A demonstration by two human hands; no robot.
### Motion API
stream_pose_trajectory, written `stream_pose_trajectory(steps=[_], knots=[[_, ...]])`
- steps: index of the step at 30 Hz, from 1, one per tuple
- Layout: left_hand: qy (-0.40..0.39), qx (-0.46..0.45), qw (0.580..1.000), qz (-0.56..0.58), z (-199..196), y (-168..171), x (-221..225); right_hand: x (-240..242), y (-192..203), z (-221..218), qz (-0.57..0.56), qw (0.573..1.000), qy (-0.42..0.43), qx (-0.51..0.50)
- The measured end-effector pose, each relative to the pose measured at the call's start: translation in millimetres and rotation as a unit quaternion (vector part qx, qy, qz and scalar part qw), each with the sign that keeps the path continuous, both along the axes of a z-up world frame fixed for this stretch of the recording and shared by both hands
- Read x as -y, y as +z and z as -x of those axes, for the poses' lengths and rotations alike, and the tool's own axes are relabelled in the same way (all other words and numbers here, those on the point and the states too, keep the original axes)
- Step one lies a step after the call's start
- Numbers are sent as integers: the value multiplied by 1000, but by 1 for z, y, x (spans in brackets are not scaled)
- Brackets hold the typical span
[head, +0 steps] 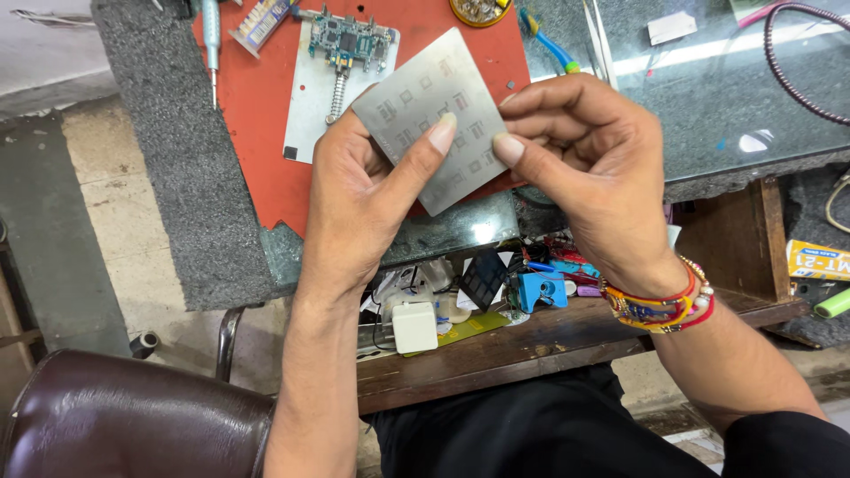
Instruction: The person retrieves a small electronic component and a metal stencil from a drawer, places them on a red work mat, and applies heat with a soldering iron.
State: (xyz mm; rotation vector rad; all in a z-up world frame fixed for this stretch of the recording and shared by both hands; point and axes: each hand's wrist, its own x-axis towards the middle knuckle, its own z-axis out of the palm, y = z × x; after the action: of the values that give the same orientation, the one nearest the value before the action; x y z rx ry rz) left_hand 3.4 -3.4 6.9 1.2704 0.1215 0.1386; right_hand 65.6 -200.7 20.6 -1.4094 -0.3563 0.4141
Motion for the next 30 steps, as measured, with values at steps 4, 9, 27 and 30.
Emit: stream_pose_trajectory(steps=[4, 9, 27, 30], knots=[[-6, -17, 1000, 25, -2, 3, -3, -3, 7, -3, 15, 999, 1, -30], [-16, -90, 994, 62, -2, 9, -7, 1, 9, -7, -19, 998, -47, 23], [-5, -8, 917, -399, 0, 37, 19, 41, 14, -58, 24, 960, -241, 141], [31, 68, 865, -496, -2, 38, 27, 41, 10, -59, 30, 964, -235, 118]])
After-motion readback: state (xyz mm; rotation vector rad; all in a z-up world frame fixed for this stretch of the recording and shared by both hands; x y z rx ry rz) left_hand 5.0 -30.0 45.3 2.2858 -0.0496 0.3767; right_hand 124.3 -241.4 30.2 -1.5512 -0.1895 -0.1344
